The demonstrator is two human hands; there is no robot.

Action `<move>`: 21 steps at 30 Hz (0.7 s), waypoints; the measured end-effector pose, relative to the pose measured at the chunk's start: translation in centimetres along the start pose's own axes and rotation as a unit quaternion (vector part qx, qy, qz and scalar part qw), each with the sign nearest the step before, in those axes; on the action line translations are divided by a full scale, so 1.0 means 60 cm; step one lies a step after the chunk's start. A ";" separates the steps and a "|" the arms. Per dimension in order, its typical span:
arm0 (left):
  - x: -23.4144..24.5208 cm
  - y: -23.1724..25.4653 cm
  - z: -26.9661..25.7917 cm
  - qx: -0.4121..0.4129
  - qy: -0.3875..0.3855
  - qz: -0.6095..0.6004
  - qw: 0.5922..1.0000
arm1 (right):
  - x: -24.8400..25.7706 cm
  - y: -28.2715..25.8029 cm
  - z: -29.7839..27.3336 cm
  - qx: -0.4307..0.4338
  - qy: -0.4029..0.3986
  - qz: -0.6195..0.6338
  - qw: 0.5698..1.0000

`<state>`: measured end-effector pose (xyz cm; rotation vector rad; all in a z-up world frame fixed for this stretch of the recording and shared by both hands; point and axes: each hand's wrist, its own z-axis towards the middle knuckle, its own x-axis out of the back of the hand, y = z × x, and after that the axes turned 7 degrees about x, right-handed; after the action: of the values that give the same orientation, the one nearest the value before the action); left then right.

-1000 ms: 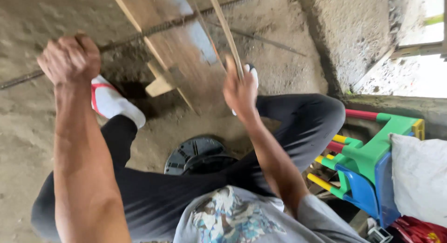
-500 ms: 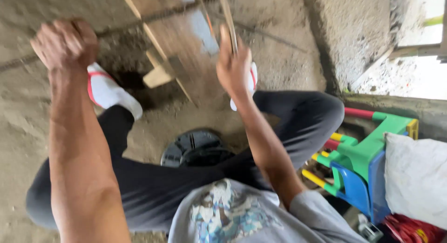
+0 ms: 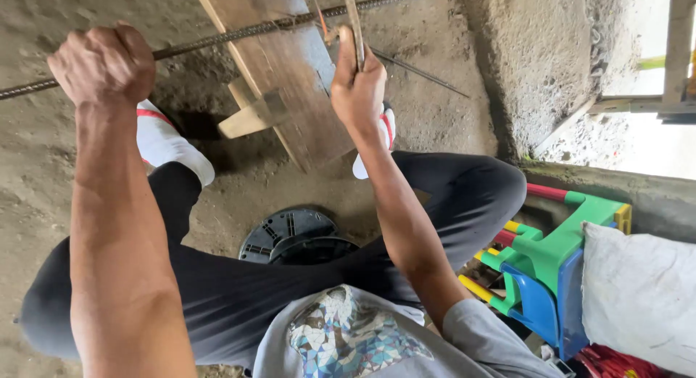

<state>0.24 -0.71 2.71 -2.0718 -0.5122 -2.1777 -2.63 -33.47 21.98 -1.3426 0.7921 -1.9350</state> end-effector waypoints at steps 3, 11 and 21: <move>-0.062 -0.026 0.001 -0.016 0.121 0.017 0.992 | 0.074 0.136 -0.138 0.116 -0.119 -0.414 0.895; -0.090 -0.026 0.009 -0.026 0.170 0.064 0.983 | 0.110 0.136 -0.191 0.125 -0.051 -0.325 0.936; 0.033 -0.004 -0.003 -0.246 0.500 0.177 0.811 | 0.105 0.059 -0.169 0.015 -0.027 -0.088 0.996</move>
<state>-0.17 -0.23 4.63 -0.7010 0.5448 -2.8444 -13.35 -39.37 19.77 -1.4823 0.6341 -2.0283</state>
